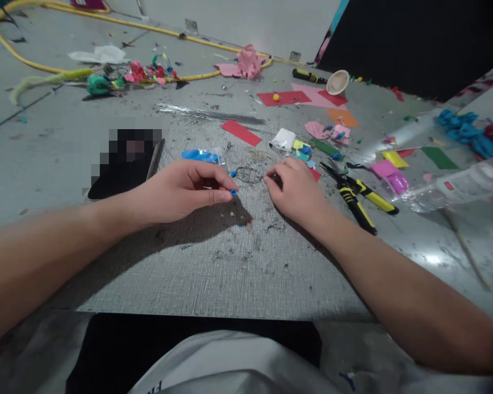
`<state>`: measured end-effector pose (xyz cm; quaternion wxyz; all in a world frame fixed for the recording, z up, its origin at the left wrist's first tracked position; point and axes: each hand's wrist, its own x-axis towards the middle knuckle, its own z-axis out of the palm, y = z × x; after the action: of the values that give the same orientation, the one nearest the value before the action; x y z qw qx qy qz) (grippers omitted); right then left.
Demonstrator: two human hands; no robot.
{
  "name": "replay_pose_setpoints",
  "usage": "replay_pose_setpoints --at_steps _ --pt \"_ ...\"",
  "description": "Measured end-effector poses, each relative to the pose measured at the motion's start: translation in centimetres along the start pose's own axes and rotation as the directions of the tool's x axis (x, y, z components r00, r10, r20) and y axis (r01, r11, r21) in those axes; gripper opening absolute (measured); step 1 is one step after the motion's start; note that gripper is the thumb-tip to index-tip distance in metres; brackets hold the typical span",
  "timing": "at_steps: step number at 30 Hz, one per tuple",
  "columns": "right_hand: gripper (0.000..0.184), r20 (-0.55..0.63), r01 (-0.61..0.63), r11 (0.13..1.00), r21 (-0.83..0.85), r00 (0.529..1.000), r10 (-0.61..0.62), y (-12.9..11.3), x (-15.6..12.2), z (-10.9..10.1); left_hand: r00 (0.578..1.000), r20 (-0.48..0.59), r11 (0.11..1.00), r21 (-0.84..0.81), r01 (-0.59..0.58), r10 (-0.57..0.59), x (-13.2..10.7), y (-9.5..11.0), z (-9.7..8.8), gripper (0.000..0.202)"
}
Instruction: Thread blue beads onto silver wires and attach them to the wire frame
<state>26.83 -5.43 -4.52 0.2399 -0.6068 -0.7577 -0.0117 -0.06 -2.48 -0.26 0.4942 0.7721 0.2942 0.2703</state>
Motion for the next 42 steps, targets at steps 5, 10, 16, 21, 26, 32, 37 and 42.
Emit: replay_pose_setpoints --at_steps 5,10,16,21,26,32,37,42 --pt "0.017 0.057 0.047 0.998 -0.05 0.997 -0.044 -0.9 -0.1 -0.5 0.997 -0.038 0.982 0.179 -0.063 0.071 0.1 -0.1 0.0 0.016" --pt "0.016 0.036 0.145 0.985 0.096 0.988 -0.148 -2.1 -0.9 -1.2 0.975 -0.11 0.952 0.263 -0.157 0.191 0.4 -0.4 -0.4 0.013" --pt "0.018 -0.033 0.25 0.927 0.28 0.967 -0.251 -3.4 -2.1 -1.1 0.969 -0.066 0.917 0.342 -0.204 0.24 0.8 -0.8 -0.8 0.015" --pt "0.017 -0.07 0.265 0.891 0.369 0.964 -0.258 -3.7 -2.6 -0.9 0.98 -0.016 0.934 0.306 -0.182 0.197 0.7 -0.9 -0.7 0.013" --pt "0.015 -0.051 0.235 0.887 0.398 0.971 -0.235 -3.9 -2.7 -1.0 0.96 0.067 0.915 0.291 -0.279 0.271 0.8 -1.1 -0.5 0.013" --pt "0.015 -0.021 0.197 0.865 0.461 0.977 -0.211 -4.0 -2.6 -0.9 0.964 0.072 0.92 0.291 -0.264 0.254 0.8 -1.3 -0.1 0.012" --pt "0.016 -0.025 0.169 0.852 0.495 0.983 -0.181 -4.0 -2.6 -0.9 0.973 0.027 0.937 0.263 -0.228 0.229 0.5 -0.8 0.1 0.013" --pt "0.016 -0.024 0.162 0.831 0.533 0.984 -0.176 -3.9 -2.5 -0.9 0.985 0.013 0.966 0.193 -0.174 0.175 0.4 -0.4 0.3 0.011"
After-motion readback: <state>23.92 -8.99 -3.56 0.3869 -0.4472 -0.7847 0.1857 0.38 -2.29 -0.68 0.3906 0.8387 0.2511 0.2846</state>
